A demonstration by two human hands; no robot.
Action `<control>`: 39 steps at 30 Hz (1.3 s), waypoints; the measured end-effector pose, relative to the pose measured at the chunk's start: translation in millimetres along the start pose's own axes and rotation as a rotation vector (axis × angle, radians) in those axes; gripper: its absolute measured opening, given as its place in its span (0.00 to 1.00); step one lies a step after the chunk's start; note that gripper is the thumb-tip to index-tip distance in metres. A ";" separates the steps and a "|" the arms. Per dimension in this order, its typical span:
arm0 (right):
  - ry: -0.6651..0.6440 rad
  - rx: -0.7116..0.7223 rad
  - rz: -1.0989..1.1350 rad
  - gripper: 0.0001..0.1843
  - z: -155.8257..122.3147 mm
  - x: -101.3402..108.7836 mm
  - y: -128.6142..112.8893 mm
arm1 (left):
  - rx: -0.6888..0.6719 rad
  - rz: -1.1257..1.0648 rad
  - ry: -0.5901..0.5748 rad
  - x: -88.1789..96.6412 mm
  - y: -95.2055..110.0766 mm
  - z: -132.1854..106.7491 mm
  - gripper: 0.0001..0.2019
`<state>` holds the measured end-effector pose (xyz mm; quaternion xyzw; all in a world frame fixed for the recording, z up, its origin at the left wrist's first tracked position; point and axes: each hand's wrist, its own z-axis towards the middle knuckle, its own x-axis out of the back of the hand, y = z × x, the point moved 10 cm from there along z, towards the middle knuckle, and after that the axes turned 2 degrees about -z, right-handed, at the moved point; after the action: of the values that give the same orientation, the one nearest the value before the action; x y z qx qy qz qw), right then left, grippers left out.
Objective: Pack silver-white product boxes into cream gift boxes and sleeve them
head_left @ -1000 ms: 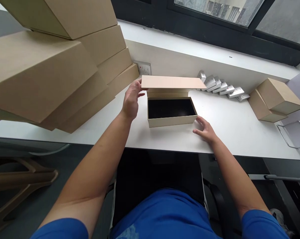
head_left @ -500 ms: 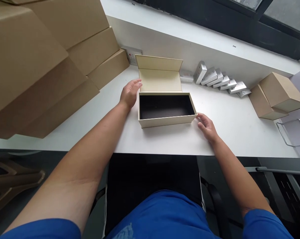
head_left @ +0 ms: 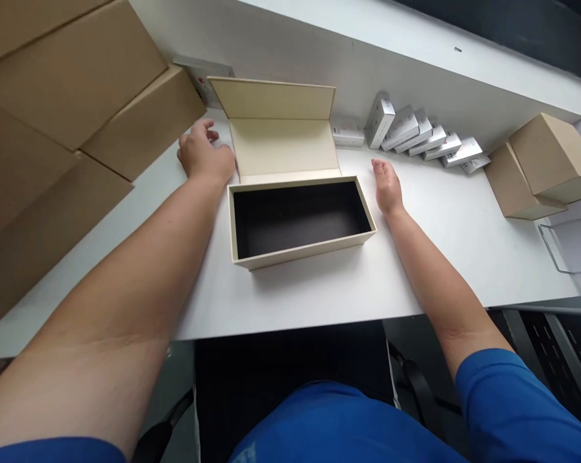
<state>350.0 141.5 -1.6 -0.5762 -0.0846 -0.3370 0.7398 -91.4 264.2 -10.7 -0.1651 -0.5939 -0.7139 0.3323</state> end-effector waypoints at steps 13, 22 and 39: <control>-0.080 0.090 -0.560 0.39 51.8 -51.2 -26.7 | 0.220 0.125 0.119 -6.1 43.8 47.2 0.60; -0.170 0.031 -0.673 0.35 50.3 -59.0 -39.1 | 0.118 -0.018 0.150 -8.7 45.8 58.8 0.43; -0.049 -0.046 -0.758 0.28 49.6 -49.5 -36.7 | -0.104 0.219 0.086 -15.7 75.2 60.5 0.38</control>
<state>303.7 202.5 18.1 -0.5283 -0.3019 -0.5747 0.5473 -39.2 320.9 49.4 -0.2154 -0.5196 -0.7095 0.4244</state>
